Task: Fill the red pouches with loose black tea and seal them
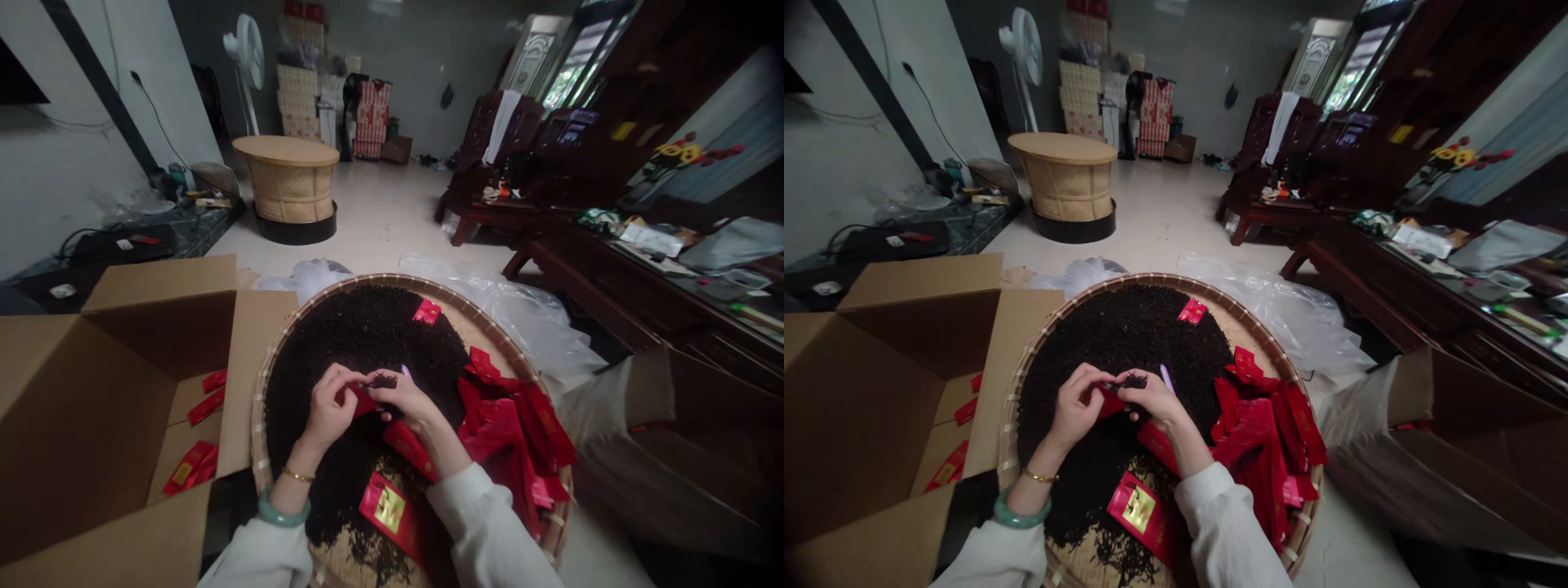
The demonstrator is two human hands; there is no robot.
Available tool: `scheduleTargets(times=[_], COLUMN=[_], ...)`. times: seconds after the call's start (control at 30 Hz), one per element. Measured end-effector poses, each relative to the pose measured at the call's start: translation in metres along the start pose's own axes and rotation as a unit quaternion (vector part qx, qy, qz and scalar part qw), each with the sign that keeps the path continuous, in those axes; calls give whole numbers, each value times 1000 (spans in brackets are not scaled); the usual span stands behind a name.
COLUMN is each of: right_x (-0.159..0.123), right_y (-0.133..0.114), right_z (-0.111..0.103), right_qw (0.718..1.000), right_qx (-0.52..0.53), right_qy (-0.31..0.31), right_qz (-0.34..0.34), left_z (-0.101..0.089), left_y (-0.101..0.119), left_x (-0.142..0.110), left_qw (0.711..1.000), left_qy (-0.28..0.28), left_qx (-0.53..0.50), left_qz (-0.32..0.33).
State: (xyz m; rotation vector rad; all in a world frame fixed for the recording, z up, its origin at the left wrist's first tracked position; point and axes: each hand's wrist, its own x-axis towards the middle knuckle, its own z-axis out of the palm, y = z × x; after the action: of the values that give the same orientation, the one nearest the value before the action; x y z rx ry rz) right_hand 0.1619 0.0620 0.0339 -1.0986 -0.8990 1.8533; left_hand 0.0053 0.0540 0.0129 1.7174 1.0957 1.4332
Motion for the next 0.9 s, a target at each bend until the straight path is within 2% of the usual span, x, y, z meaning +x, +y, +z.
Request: scheduleTargets(times=[0.13, 0.27, 0.4, 0.47, 0.63, 0.77, 0.9], right_x=[3, 5, 4, 2, 0, 3, 6], right_y=[0, 1, -3, -9, -24, -25, -20], right_z=[4, 6, 6, 6, 7, 6, 3], right_qw=[998, 995, 982, 972, 956, 942, 927], right_qx=[-62, -90, -161, -199, -245, -278, -313], right_qy=[-7, 35, 65, 77, 93, 102, 104], right_qz=[-15, -38, -79, -95, -129, -157, -177], left_z=[0, 0, 1, 0, -4, -6, -5], left_y=[3, 5, 6, 7, 11, 13, 13], left_x=[0, 0, -3, -5, -9, -6, -2], left_qw=[999, 986, 969, 968, 966, 955, 950], left_qy=[-12, -35, -10, -3, -42, -44, -41], left_qx=[33, 139, 222, 217, 182, 181, 217], left_qz=[33, 82, 109, 125, 178, 230, 222])
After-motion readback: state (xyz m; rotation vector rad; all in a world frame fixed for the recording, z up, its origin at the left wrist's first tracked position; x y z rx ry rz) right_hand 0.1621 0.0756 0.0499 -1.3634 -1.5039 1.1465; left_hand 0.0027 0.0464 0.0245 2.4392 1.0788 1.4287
